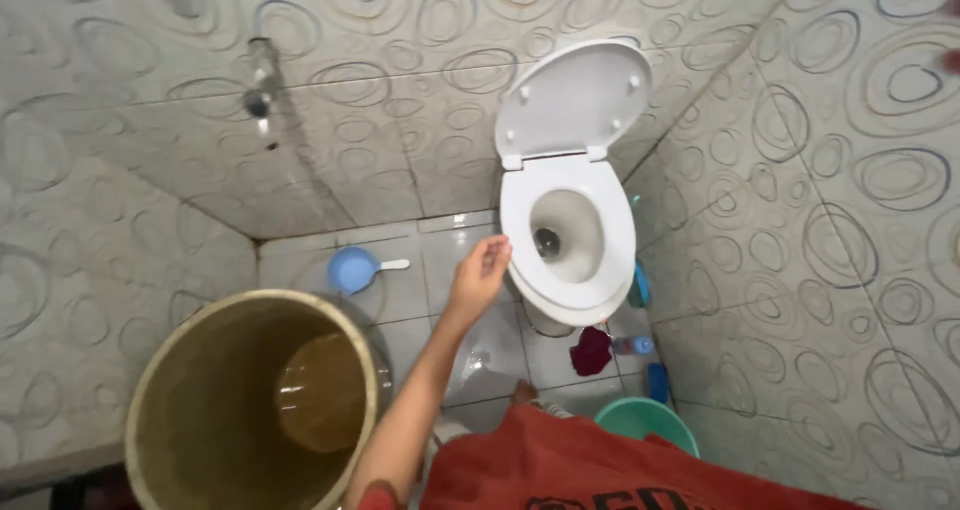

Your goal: Cleaning the toilet bowl, lid, and exterior surfaces using a rag, brush, and water.

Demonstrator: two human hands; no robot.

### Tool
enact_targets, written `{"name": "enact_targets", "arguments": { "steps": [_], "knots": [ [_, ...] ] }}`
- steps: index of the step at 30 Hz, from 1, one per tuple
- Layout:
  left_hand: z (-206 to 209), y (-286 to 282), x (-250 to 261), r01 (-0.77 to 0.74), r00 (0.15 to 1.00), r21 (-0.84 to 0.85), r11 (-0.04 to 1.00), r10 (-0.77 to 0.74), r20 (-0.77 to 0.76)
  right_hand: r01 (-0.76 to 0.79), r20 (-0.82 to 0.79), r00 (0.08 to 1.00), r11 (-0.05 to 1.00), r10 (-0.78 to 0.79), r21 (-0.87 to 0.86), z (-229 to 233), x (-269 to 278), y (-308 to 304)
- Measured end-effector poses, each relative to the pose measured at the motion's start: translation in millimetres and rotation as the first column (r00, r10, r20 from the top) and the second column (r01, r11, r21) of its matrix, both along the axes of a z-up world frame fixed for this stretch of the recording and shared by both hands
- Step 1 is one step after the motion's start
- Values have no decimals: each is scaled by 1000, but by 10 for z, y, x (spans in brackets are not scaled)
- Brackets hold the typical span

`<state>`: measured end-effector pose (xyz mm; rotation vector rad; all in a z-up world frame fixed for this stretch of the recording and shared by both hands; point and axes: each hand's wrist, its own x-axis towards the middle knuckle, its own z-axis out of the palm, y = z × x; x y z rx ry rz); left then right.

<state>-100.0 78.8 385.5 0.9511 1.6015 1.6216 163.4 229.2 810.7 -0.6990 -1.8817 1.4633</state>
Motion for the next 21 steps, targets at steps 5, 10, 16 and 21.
{"name": "enact_targets", "arguments": {
  "steps": [5, 10, 16, 21],
  "knots": [
    [-66, 872, -261, -63, 992, -48, 997, 57, -114, 48, -29, 998, 995, -50, -84, -659, -105, 843],
    [-420, 1744, -659, -46, 996, -111, 993, 37, -79, 292, 112, 956, 924, -272, -247, -1774, -566, 1591],
    [-973, 2790, -1072, -77, 997, -191, 979, 71, -38, 453, 159, 888, 758, -432, -470, -3270, -960, 2417],
    [-1309, 3376, -1335, -138, 938, -106, 985, 164, 306, 522, 185, 830, 618, -525, -588, -4204, -1269, 2928]
  ]
}}
